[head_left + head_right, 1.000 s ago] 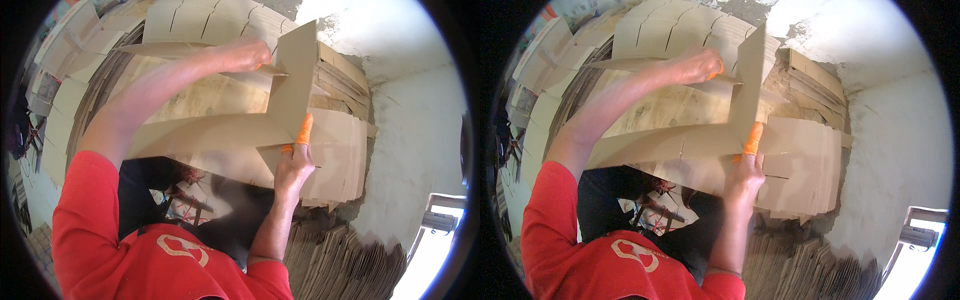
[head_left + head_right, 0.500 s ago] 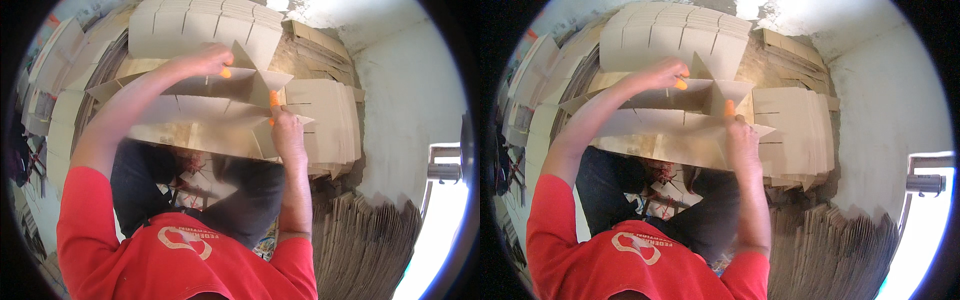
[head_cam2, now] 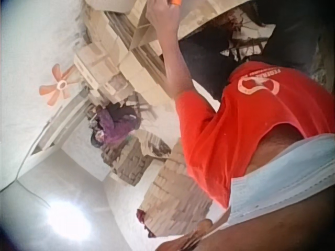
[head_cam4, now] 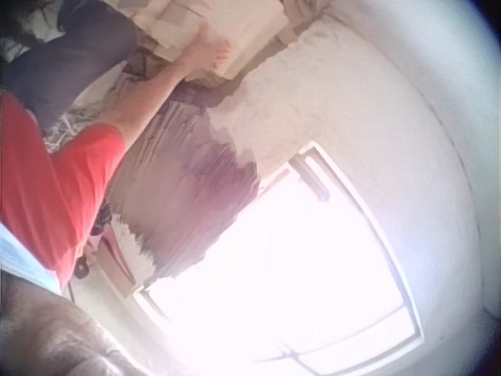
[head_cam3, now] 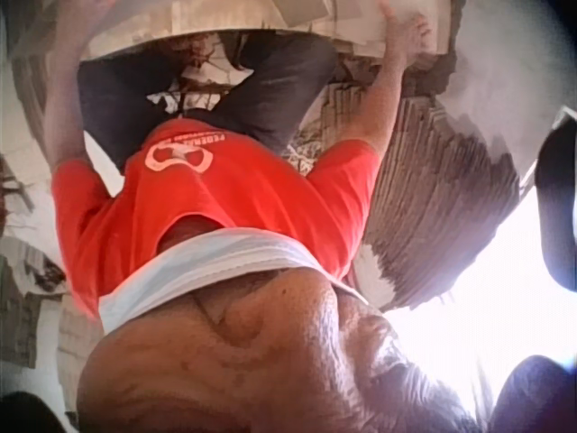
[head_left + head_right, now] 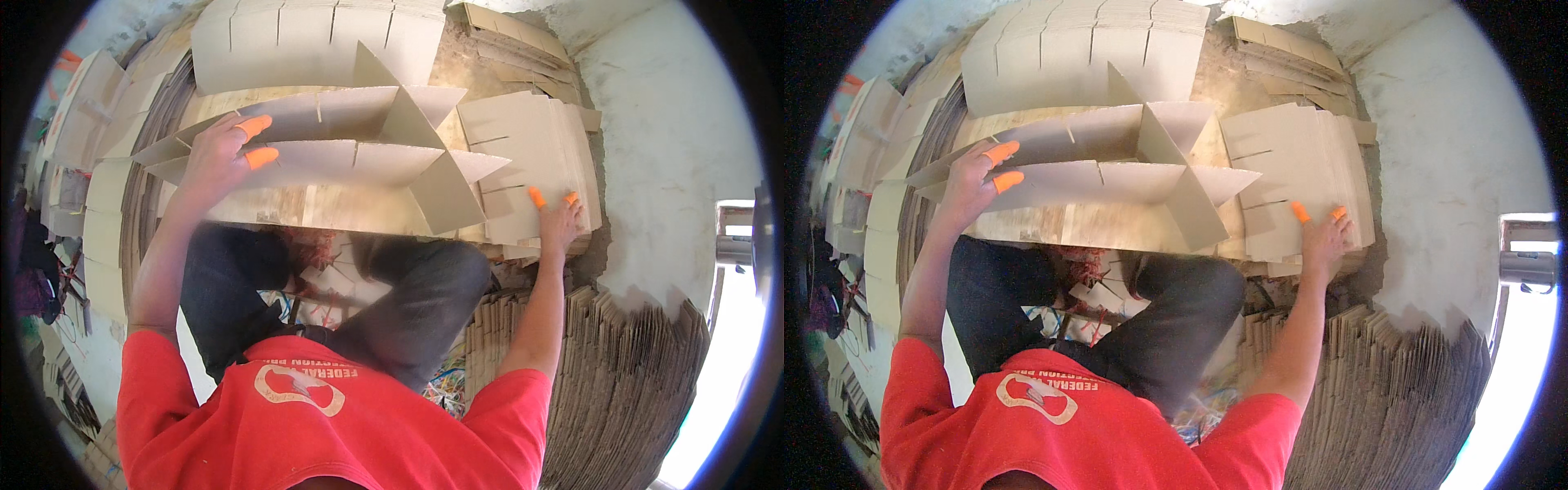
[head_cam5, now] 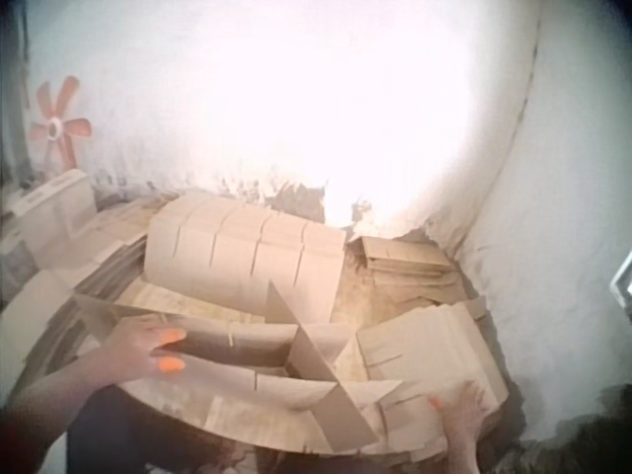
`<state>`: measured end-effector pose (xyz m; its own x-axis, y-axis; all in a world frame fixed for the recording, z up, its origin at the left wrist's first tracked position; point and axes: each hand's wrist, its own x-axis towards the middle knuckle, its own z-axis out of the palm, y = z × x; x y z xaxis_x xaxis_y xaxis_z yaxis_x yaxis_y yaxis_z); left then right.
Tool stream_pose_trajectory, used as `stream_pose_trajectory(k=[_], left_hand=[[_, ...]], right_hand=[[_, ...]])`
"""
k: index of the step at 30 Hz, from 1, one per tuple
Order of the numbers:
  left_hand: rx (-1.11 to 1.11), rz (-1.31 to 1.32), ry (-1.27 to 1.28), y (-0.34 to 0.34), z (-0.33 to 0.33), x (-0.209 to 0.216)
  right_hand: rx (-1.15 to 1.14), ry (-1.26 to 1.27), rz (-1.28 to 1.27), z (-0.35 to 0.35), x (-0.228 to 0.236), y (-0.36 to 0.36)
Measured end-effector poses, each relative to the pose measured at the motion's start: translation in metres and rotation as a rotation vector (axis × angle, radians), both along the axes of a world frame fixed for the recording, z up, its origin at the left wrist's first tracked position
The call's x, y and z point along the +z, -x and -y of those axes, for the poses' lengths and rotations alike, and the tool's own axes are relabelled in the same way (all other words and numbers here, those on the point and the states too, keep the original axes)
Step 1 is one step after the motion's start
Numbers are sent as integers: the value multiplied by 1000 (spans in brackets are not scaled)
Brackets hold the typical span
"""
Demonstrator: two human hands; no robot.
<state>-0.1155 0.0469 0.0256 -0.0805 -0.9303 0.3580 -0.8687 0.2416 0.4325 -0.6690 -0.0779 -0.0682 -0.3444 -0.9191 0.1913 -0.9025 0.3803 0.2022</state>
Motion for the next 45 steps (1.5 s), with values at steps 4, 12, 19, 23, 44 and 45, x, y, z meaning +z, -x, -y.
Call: stream_pose_trajectory(k=[4,12,19,23,44,45], left_hand=[[62,43,20,-16,-8,-13],[9,-32,81,-5,-9,-16],[-66,194,188,14,-3,-22],[-128,60,38,16,5,-40],[-125,52,16,23,-6,-41],[-124,58,18,23,-4,-41]], right_hand=[[91,42,49,7,16,20],[239,339,344,18,56,46],[648,597,1094,-21,187,-98],[881,448,581,-48,223,-149],[921,214,797,-80,218,-230],[931,219,802,-79,217,-230]])
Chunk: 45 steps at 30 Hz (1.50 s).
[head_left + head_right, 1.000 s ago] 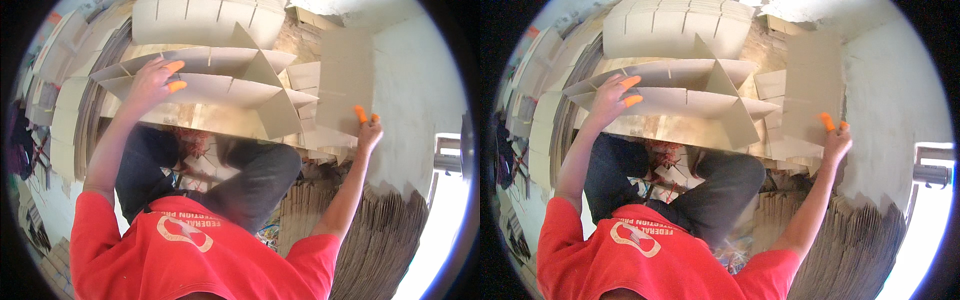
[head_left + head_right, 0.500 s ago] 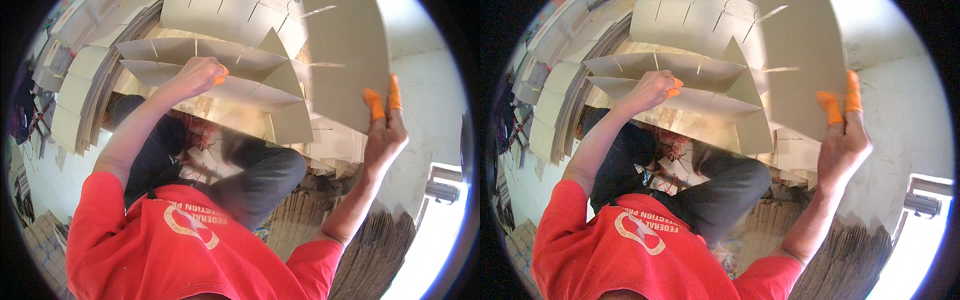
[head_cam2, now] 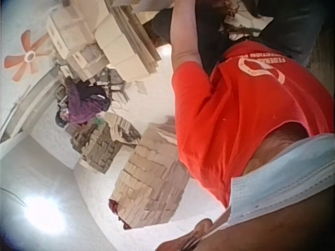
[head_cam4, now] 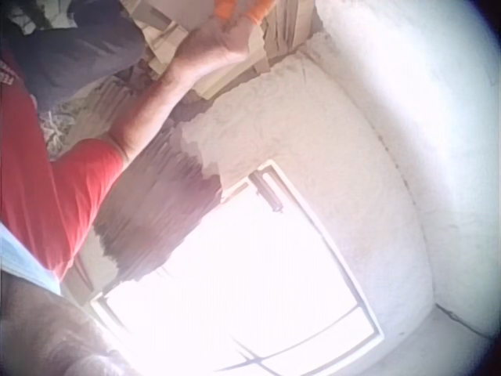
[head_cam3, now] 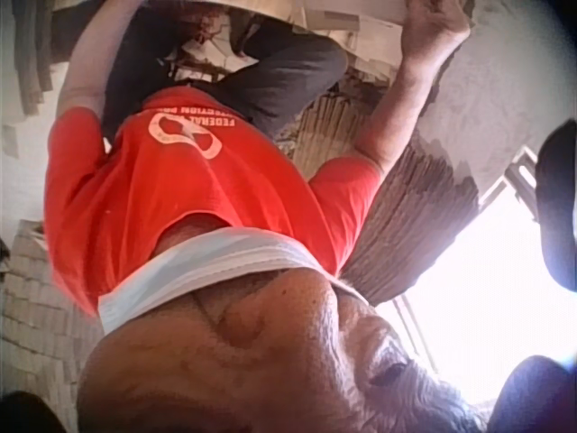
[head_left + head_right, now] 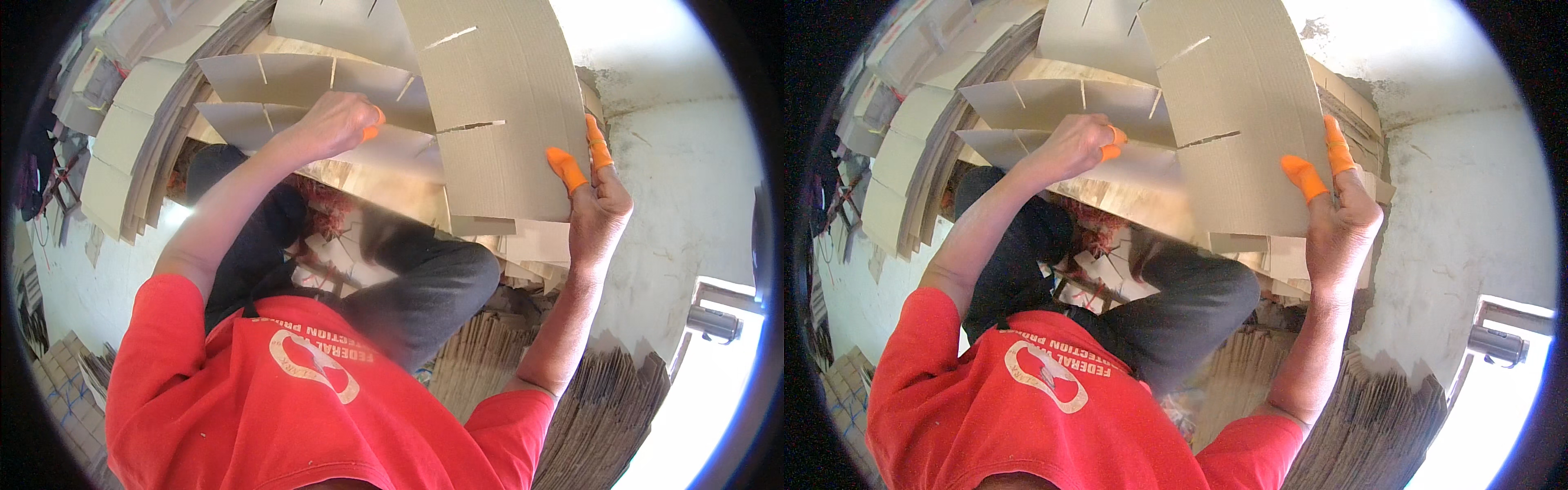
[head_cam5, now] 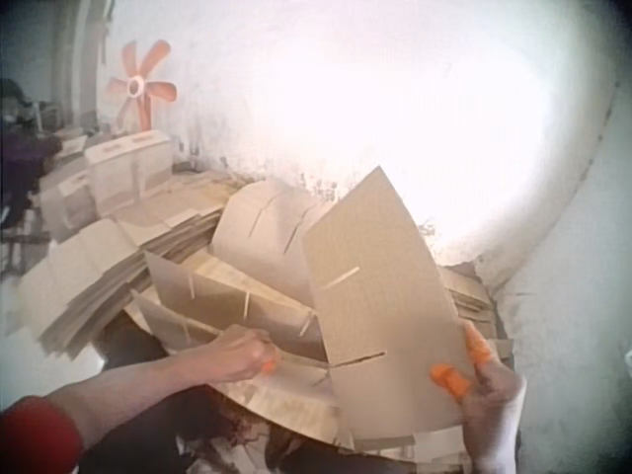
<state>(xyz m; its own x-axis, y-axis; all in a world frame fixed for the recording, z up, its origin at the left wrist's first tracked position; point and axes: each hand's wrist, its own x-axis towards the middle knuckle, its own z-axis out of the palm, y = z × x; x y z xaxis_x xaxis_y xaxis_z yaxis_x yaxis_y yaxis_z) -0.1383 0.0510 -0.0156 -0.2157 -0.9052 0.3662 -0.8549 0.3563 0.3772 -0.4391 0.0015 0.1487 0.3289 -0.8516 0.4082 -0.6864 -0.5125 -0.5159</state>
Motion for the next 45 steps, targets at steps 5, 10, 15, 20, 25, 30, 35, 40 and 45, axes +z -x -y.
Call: stream_pose_trajectory(k=[5,10,15,20,25,30,35,40,45], left_hand=[[-11,-37,16,-2,1,-3],[-19,-8,-15,-2,1,1],[-20,-55,-140,-8,9,18],[165,79,139,-33,46,25],[125,203,-36,-56,84,7],[158,107,-103,-52,86,1],[174,202,-102,-49,88,8],[180,191,-61,-43,87,12],[155,161,-47,-45,89,10]], right_hand=[[-17,-20,-131,-3,-10,-5],[20,-109,-8,-5,-6,-12],[86,-25,-96,-1,-8,-9],[59,-85,-51,-3,-10,-11],[87,-90,-34,-1,-24,-16],[131,-135,-11,-2,-22,-19],[183,-210,52,0,-10,-20],[200,-209,-55,1,-15,-20],[335,-200,-105,17,-48,-19]])
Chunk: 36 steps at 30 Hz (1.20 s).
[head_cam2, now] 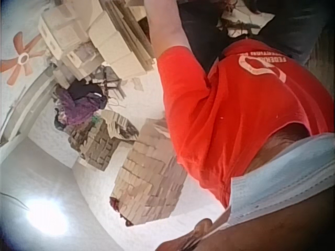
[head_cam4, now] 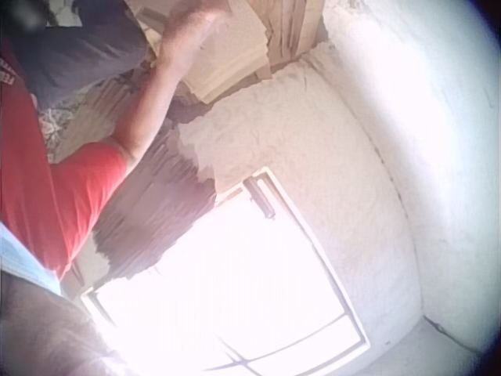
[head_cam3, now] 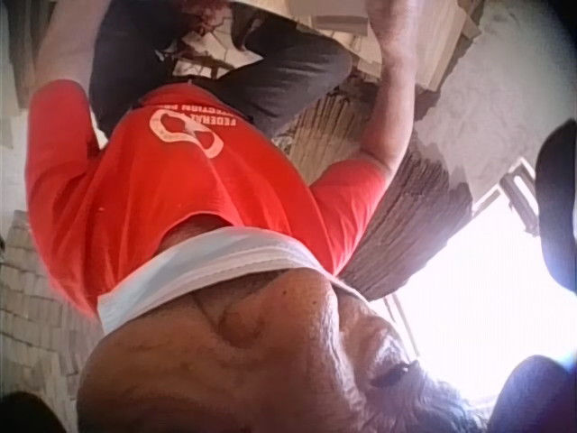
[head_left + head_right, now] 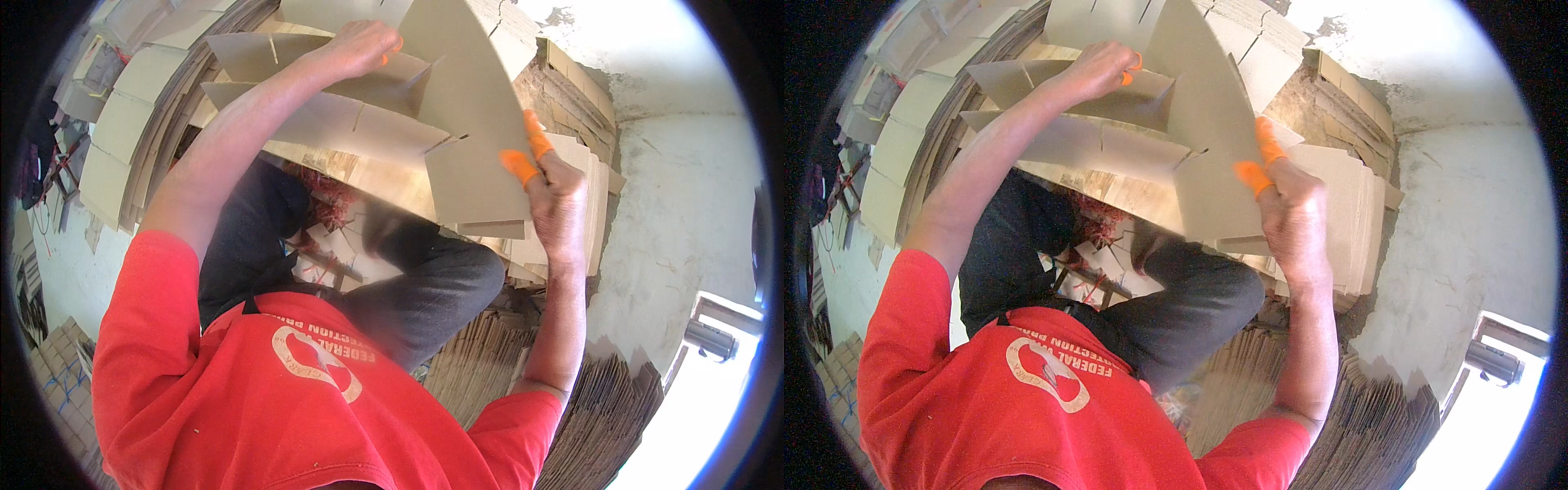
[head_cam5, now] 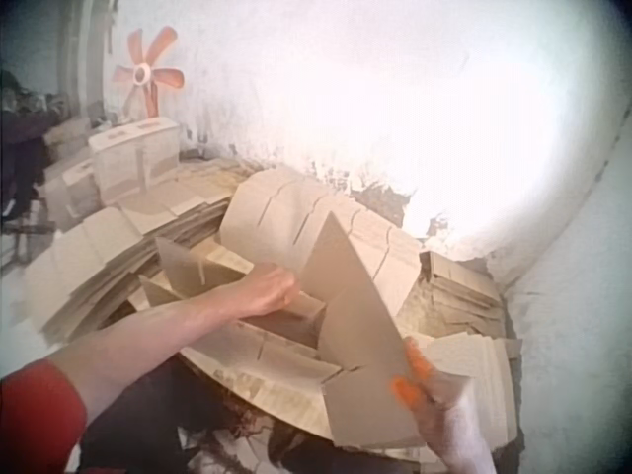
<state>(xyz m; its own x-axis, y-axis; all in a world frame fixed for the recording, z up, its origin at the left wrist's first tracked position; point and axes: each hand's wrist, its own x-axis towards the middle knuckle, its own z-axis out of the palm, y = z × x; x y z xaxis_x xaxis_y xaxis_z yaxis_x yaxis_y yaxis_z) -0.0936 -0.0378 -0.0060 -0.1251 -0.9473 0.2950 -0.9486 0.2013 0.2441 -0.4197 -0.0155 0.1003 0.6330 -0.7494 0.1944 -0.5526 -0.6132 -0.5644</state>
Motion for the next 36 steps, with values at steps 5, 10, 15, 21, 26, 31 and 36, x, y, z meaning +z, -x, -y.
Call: stream_pose_trajectory(k=[5,10,15,21,26,31,36], left_hand=[[-14,-33,-14,-4,5,-6],[-2,-83,-51,-2,5,-1],[44,85,-143,-5,9,-2],[-27,-18,55,21,-25,16],[-75,-144,262,34,-77,32],[-21,-184,367,14,-114,25],[88,-166,312,2,-127,15]], right_hand=[[-72,-51,-226,5,-20,-10],[103,-27,-158,29,-3,-19],[128,-87,-254,18,-6,-35],[163,69,-147,-16,-93,-14],[-198,153,-40,4,-71,19],[-830,525,-525,58,-99,166],[-1059,128,-799,62,-140,241]])
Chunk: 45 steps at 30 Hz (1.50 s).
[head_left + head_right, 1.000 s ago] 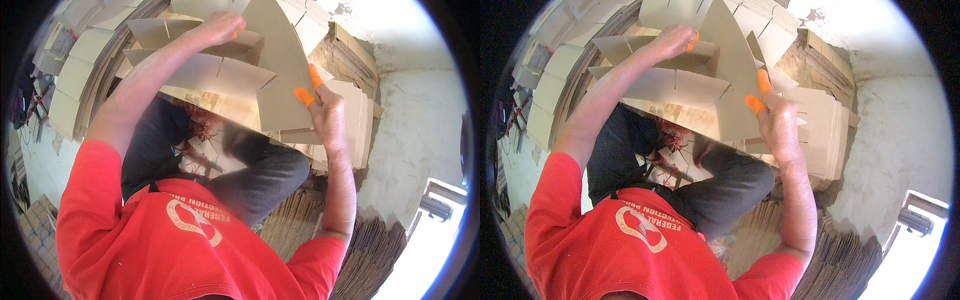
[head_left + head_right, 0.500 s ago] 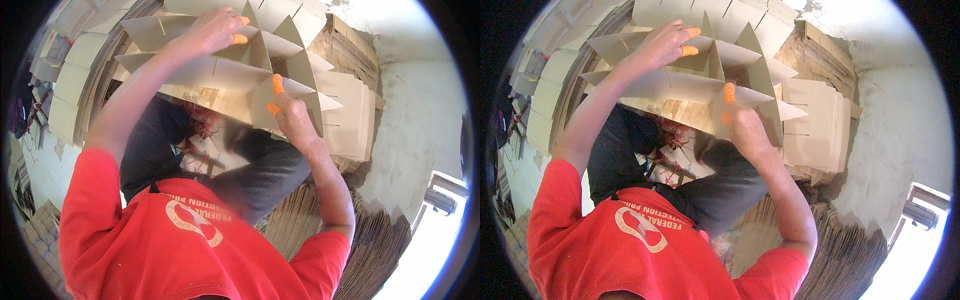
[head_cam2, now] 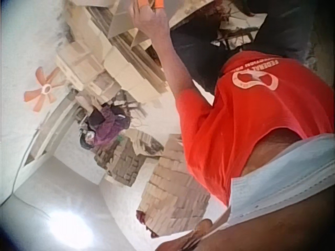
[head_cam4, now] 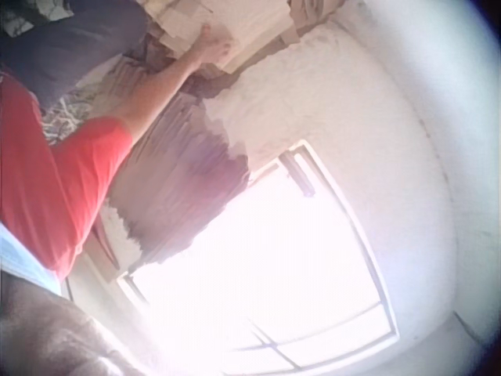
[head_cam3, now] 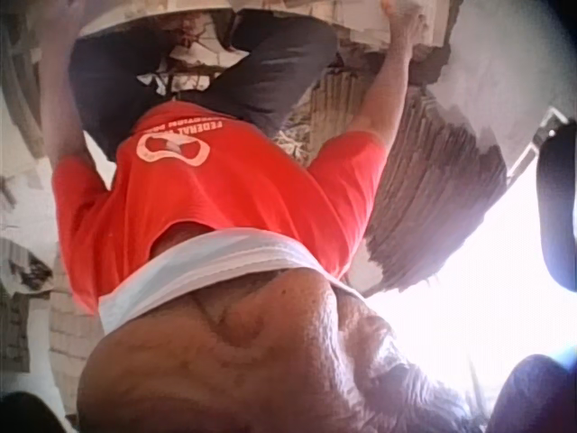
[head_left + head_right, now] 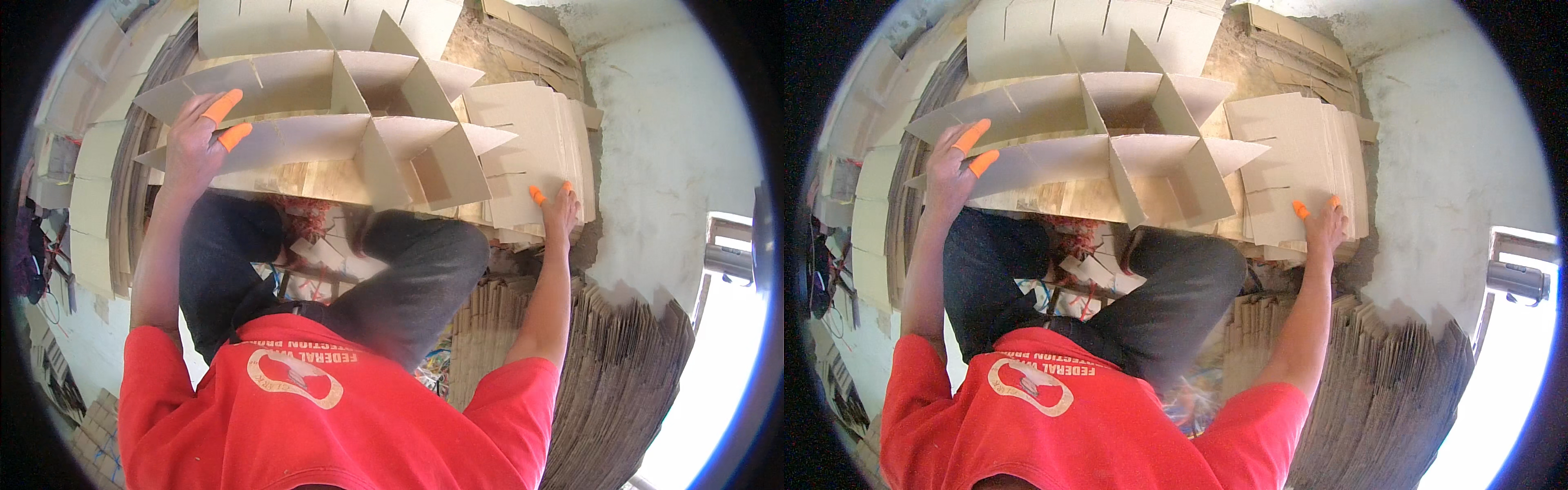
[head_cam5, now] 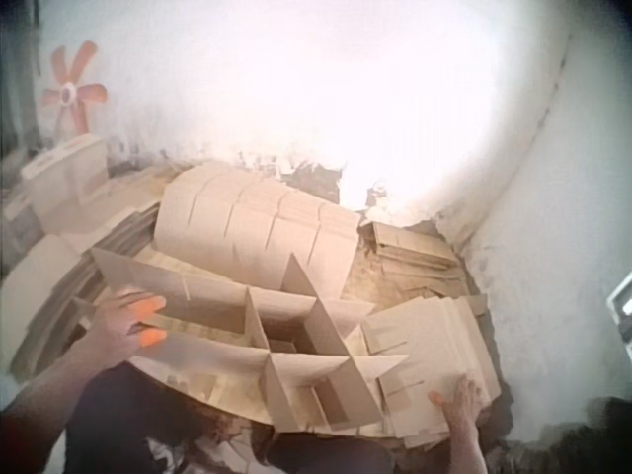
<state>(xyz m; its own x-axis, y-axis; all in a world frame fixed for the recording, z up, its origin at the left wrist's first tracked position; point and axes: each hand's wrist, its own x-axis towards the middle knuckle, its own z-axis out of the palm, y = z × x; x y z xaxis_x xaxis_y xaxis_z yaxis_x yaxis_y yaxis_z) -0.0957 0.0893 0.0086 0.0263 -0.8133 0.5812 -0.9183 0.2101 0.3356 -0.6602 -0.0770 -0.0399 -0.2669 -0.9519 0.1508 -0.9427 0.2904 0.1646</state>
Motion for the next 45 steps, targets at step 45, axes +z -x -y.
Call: stream_pose_trajectory(k=[45], left_hand=[[-97,-82,-137,-13,7,-46]], right_hand=[[1036,24,825,-104,182,-331]])
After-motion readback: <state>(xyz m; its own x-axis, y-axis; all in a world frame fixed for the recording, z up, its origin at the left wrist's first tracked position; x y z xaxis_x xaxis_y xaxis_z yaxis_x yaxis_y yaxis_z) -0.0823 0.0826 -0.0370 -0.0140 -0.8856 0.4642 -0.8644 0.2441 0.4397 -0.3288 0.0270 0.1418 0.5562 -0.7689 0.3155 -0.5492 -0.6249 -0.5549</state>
